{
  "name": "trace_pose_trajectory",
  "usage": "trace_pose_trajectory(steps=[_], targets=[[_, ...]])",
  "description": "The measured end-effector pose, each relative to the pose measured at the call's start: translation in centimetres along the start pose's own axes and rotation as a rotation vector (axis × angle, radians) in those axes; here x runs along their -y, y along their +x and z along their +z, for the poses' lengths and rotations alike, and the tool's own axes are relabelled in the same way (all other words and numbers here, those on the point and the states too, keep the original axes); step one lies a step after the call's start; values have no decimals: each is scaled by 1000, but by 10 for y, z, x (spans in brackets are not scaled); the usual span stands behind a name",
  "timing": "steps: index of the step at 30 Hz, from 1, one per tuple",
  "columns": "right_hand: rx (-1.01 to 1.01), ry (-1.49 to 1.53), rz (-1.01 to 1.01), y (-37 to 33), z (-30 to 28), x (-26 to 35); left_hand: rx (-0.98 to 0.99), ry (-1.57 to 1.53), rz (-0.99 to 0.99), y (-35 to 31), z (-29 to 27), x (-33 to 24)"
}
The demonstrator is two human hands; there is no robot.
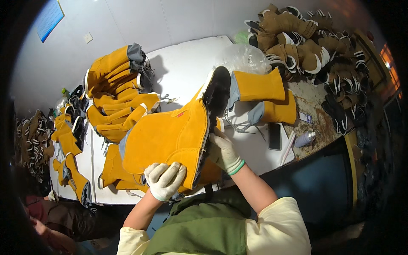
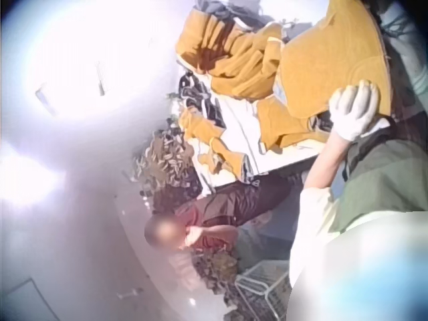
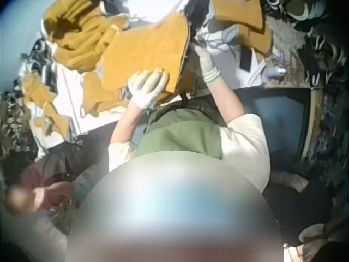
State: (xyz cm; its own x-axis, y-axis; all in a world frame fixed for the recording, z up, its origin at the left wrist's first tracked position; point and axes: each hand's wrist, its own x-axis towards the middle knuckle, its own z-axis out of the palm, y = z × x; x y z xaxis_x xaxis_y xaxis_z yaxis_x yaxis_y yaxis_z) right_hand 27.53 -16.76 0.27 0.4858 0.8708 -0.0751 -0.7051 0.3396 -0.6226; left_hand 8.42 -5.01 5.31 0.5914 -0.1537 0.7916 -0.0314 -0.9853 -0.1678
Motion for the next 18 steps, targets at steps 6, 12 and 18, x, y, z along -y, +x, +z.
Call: trace_pose_trajectory(steps=[6, 12, 18], targets=[[-5, -258, -113, -2, -14, -5, -9, -34, 33, -9, 13, -5], [-160, -146, -21, -9, -1, -1, 46, -37, 52, -12, 16, -5], [-148, 139, 102, 0, -22, -10, 175, -56, -22, 11, 21, -21]])
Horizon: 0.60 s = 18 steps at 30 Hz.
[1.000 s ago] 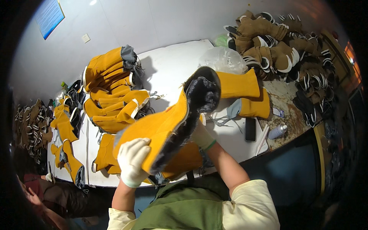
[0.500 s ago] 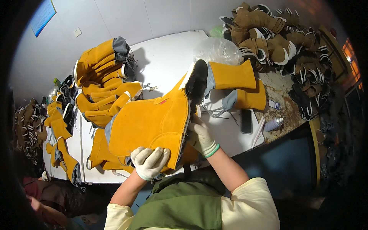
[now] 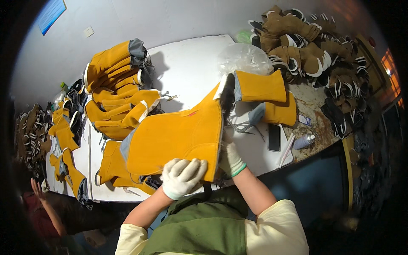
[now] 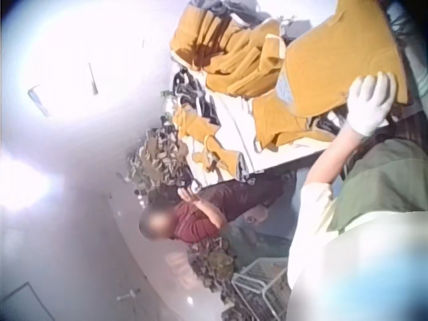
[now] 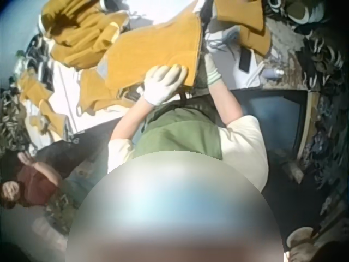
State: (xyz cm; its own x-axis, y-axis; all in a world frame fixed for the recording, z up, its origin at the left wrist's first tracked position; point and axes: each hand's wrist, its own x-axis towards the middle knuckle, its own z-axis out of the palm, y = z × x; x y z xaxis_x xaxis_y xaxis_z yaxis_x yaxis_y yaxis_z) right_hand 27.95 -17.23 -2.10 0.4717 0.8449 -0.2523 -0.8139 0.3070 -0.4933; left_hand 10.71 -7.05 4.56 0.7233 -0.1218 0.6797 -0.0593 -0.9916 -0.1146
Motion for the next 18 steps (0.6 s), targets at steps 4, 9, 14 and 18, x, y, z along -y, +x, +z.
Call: trace_pose_trajectory(steps=[4, 9, 14, 18], targets=[[172, 212, 115, 3, -39, -3, 71, -49, 79, 4, 15, -7], [164, 192, -20, -1, -63, 5, 149, -352, -251, -5, -26, 17], [143, 205, -71, -11, -75, 24, -256, -627, -1324, -90, -16, 81], [103, 196, -69, -6, -87, 25, -127, -1156, -1364, -72, -11, 78]])
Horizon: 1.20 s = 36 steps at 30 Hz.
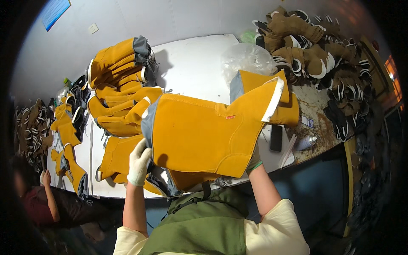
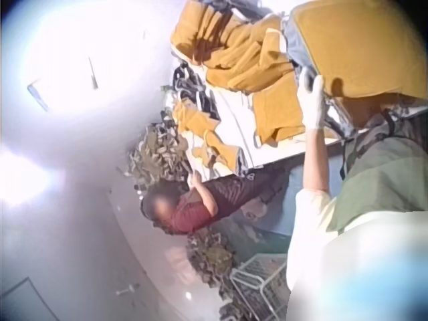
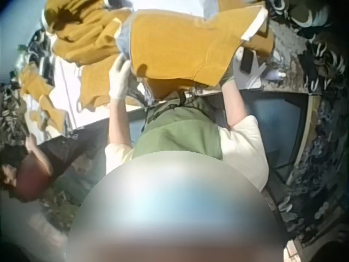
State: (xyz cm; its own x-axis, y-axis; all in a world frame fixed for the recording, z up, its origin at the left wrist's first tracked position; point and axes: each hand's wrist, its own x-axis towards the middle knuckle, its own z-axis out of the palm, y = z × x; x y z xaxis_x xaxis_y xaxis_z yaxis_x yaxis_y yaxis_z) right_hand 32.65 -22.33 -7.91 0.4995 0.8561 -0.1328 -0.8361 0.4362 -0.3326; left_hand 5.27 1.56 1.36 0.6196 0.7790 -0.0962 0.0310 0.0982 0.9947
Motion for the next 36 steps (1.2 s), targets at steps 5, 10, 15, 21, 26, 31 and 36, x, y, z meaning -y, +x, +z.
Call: trace_pose_trajectory(steps=[5, 10, 15, 21, 26, 31, 36], targets=[[65, -49, 33, 7, -38, 1, 83, -167, -75, -6, 27, -14], [96, -58, 81, 3, -17, -2, -140, 348, 154, -3, 38, 6], [162, -158, 11, 1, -43, -6, -326, 579, 293, 0, 60, 21], [164, -190, 17, -2, -48, -9, -410, 304, 219, 22, 55, 35], [114, -76, 75, -1, -32, -11, -384, 60, 238, 19, 34, 52], [103, -111, 79, 7, -47, -16, -313, -13, 183, 10, 35, 33], [95, -73, 104, 9, -36, -21, -385, 463, 299, 6, 42, 35]])
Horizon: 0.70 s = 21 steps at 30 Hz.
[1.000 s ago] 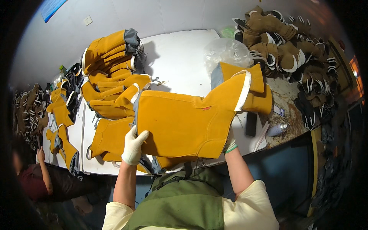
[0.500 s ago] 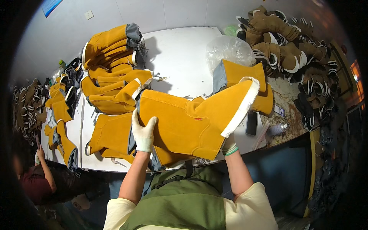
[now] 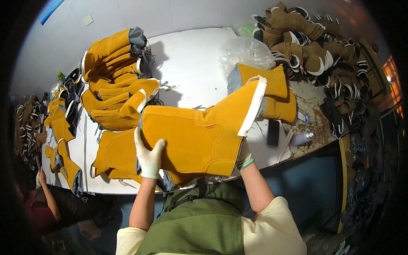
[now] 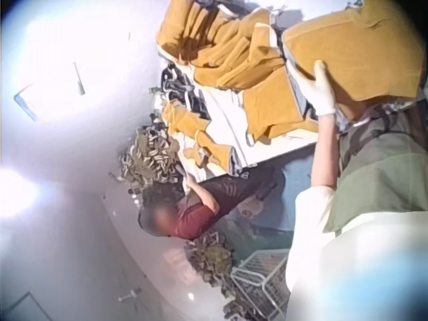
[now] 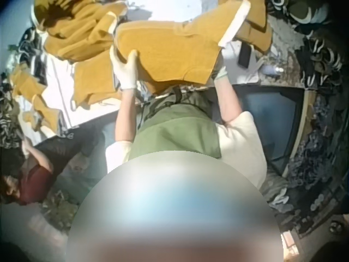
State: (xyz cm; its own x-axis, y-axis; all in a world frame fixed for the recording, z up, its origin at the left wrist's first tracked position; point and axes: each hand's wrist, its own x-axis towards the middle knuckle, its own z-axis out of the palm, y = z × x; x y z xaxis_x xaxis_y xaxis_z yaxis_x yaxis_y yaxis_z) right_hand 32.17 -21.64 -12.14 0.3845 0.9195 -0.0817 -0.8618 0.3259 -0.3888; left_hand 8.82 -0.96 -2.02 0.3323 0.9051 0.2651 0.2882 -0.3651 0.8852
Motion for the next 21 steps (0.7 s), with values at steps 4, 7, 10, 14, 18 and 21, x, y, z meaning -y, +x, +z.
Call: trace_pose_trajectory(steps=[4, 7, 10, 14, 18, 21], targets=[[-4, 29, 10, 2, -2, -2, -85, -409, -201, 10, -11, 19], [-11, -34, -20, 4, -6, -7, -100, -569, -314, 11, -20, 29], [-25, -54, 0, 5, -5, -8, -49, -632, -385, 7, -28, 32], [62, 0, 54, 6, -10, -6, 115, -362, -290, -1, -26, 10], [-40, 10, 95, 10, 8, -13, 103, -422, -264, -2, -34, 27], [-30, 6, 87, 13, -1, -21, -25, -469, -320, -3, -38, 15]])
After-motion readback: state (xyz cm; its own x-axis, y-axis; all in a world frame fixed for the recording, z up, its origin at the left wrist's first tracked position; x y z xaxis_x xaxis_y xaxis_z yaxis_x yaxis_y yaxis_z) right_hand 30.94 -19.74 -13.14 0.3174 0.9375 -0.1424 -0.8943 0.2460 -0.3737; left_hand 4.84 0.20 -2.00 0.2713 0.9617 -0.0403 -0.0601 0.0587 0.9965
